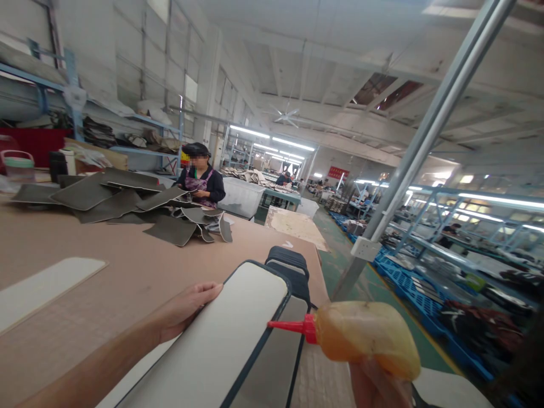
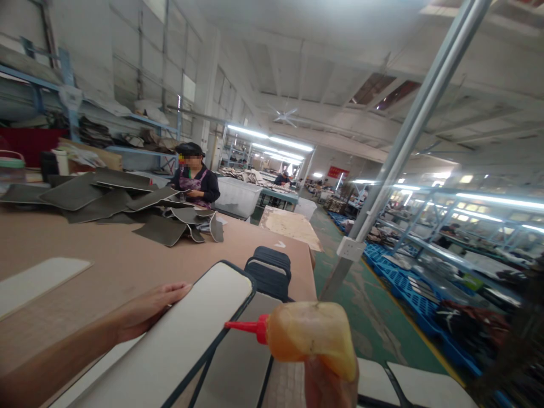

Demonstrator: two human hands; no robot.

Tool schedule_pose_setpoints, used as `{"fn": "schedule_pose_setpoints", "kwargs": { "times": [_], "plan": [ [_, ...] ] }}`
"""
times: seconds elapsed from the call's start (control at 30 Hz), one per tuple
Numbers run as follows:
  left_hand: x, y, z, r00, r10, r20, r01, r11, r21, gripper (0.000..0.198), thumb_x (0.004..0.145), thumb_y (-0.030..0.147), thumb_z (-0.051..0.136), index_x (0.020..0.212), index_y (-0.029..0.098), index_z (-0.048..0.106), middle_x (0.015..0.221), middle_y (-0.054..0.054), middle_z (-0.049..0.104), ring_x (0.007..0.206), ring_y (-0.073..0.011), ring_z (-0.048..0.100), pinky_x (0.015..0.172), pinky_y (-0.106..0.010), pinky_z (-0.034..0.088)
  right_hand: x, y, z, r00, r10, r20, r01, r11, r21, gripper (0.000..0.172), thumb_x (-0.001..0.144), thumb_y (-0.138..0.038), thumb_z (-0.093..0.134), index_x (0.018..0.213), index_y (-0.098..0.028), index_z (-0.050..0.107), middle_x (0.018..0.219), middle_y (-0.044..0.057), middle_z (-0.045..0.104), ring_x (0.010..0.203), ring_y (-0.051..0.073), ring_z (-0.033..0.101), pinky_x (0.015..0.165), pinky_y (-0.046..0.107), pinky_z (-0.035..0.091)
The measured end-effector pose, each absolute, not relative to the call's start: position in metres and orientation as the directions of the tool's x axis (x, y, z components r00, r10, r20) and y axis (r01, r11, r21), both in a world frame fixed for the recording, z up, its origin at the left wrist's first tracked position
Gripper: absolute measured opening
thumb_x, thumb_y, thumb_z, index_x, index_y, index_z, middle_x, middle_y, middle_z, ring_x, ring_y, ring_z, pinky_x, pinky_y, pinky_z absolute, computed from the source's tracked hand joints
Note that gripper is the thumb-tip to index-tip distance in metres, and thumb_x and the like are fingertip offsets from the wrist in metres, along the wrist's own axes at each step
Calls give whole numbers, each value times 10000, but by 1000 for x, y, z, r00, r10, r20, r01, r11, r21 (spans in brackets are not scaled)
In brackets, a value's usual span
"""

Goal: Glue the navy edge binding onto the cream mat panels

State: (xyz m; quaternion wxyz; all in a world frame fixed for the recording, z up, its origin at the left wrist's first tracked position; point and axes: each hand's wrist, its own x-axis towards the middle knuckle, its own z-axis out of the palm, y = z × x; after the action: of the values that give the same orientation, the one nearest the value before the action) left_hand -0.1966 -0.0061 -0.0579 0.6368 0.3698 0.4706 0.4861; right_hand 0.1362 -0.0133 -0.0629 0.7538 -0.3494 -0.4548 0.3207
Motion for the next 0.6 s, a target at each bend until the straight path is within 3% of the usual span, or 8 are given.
{"fn": "schedule_pose_setpoints", "kwargs": {
  "times": [0.27, 0.6],
  "plan": [
    [-205, -8, -62, 82, 967, -243, -271, 256, 928, 543, 541, 597, 828, 766, 175, 572, 655, 27, 652, 581, -103, 545, 527, -194, 421, 125, -20, -63, 322, 831, 454, -160, 520, -839, 473, 672, -376, 763, 1130, -306, 663, 1191, 70, 666, 1101, 362, 617, 873, 501, 562],
    [-214, -7, -68, 49, 968, -247, -309, 249, 918, 447, 550, 475, 852, 732, 183, 567, 623, 40, 634, 553, -106, 543, 519, -207, 426, 118, -17, -68, 245, 838, 487, -164, 531, -831, 483, 672, -404, 752, 1135, -297, 664, 1117, 88, 695, 1032, 363, 652, 813, 499, 583]
  ]
}}
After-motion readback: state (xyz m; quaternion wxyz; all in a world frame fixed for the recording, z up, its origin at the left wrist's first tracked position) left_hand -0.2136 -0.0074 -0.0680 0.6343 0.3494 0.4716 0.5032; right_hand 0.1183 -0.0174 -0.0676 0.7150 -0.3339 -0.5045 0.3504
